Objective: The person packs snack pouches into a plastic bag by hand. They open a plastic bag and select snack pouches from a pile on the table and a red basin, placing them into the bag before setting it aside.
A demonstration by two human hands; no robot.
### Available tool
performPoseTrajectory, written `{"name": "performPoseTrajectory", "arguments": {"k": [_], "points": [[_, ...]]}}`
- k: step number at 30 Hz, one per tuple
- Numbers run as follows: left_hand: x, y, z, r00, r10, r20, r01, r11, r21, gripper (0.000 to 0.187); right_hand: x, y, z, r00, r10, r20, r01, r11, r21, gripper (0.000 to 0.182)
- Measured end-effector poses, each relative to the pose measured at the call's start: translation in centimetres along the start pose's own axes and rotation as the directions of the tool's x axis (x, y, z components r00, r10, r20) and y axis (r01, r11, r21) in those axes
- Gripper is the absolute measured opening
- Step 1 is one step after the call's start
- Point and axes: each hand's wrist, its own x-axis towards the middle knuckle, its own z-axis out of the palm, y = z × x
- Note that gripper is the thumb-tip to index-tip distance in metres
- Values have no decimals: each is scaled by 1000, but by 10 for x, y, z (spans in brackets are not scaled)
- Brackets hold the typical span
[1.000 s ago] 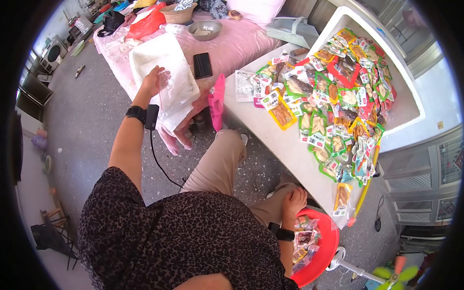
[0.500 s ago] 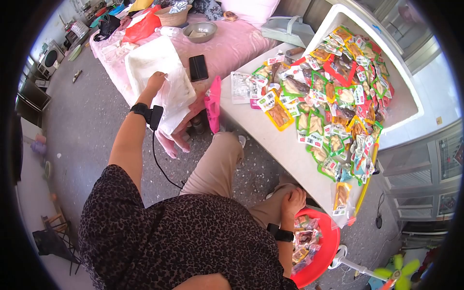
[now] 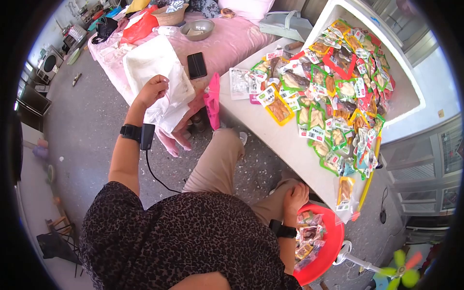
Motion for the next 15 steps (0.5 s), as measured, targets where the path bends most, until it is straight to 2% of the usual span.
{"name": "performPoseTrajectory", "arguments": {"k": [2,5,6,8,9,10,12,14,15], "points": [[-6,8,29,995,64,79,-63,998,-17,9,-1,2,3,1000,0,8,0,1000,3,18],[-17,9,78,978,91,188,-90,996,-13,12,-2,6,5,1000,-25,-12,26,999,33,19],[-26,14,99,972,101,211,-112,993,41,14,-1,6,4,999,-38,-24,39,998,47,20],[-38,8,132,946,99,309,-119,992,48,16,2,6,0,990,-107,-88,122,974,190,18],[-40,3,145,929,25,369,-62,994,89,14,2,6,-3,984,-130,-120,157,954,255,17],[-45,-2,161,916,27,400,-66,994,85,14,4,-3,-10,999,-28,-45,45,906,420,18],[-55,-15,193,878,21,478,-67,995,80,16,12,-40,-30,977,159,140,-211,702,680,20],[-61,-31,220,846,-53,531,-15,992,124,17,22,-63,-42,958,-2,287,-271,318,908,24],[-62,-38,232,827,-84,556,2,989,147,18,25,-77,-46,950,-50,309,-292,208,934,27]]}}
